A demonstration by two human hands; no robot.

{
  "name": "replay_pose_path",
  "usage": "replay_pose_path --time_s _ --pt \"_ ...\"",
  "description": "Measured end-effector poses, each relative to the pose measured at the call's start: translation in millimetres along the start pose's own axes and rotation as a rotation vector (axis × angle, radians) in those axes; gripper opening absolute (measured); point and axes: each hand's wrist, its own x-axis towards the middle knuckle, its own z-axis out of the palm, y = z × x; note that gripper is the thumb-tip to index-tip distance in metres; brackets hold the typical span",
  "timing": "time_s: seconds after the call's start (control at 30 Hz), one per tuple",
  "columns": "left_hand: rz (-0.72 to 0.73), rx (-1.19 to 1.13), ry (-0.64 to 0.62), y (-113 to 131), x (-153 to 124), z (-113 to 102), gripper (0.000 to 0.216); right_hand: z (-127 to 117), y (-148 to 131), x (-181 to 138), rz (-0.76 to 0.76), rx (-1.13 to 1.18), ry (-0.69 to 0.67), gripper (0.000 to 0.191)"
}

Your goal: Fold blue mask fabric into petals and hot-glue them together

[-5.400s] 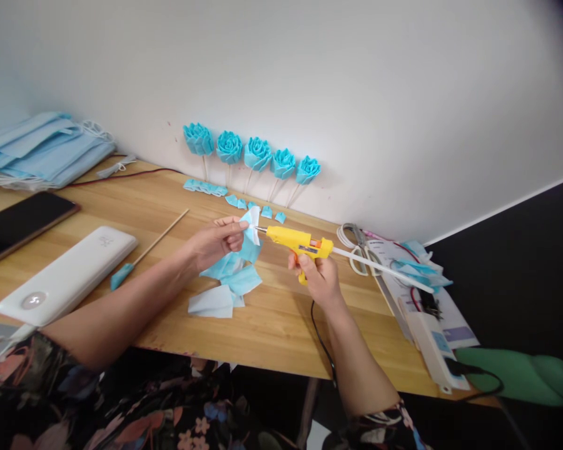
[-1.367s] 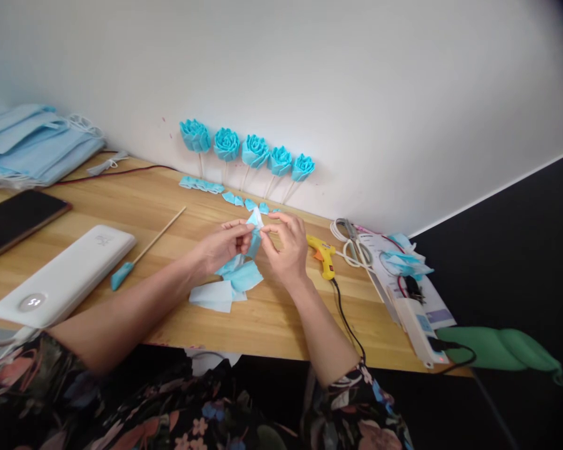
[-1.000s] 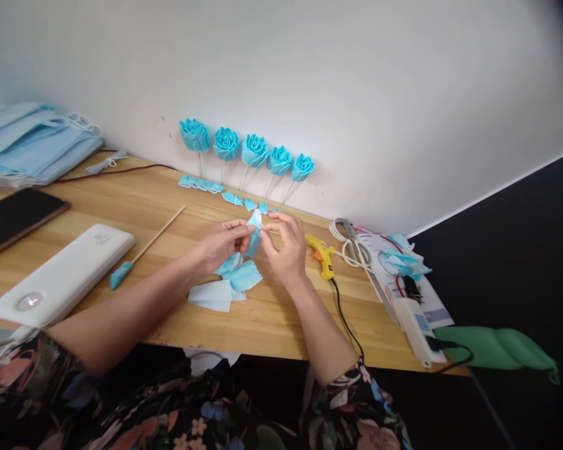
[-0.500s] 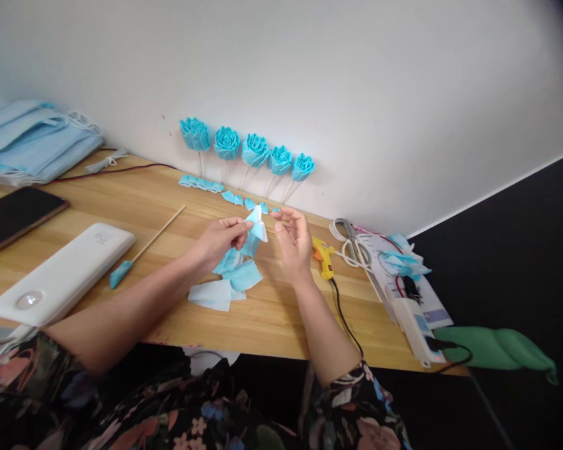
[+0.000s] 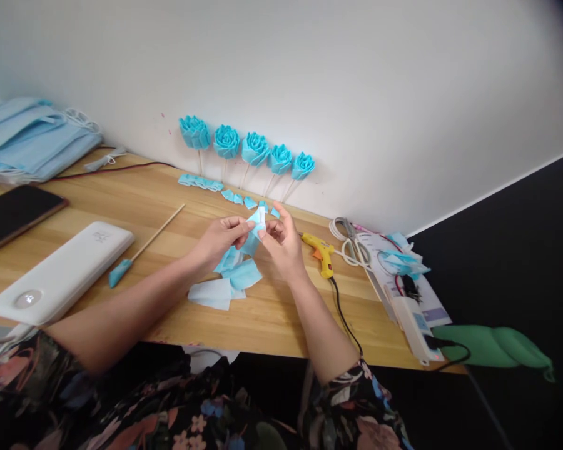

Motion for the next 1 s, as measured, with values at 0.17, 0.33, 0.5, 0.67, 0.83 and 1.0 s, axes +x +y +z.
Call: replay_pose_path --time_s 0.17,0.33,0.5,0.67,0.83,1.0 --pt "-0.024 0.021 -0.052 2 -1 2 0.039 0 -2 0 0.040 0.024 0.024 0.063" --pt "-0.061 0.071 -0.011 3 1 -1 0.038 -7 -10 1 0.071 0.187 0.019 0.052" --pt "-0.081 0.071 -0.017 3 0 -4 0.037 -16 -18 2 0.060 0.202 0.077 0.025" --pt "-0.071 0.094 -0.041 6 -2 -1 0.036 -12 -20 0 0.012 0.165 0.007 0.029" --pt "-0.054 0.109 -0.059 9 -3 0 0.036 -13 -13 3 0.071 0.121 0.048 0.034" --pt "-0.084 0.127 -0.039 12 -4 1 0.034 -18 -10 8 0.143 0.180 0.231 0.034"
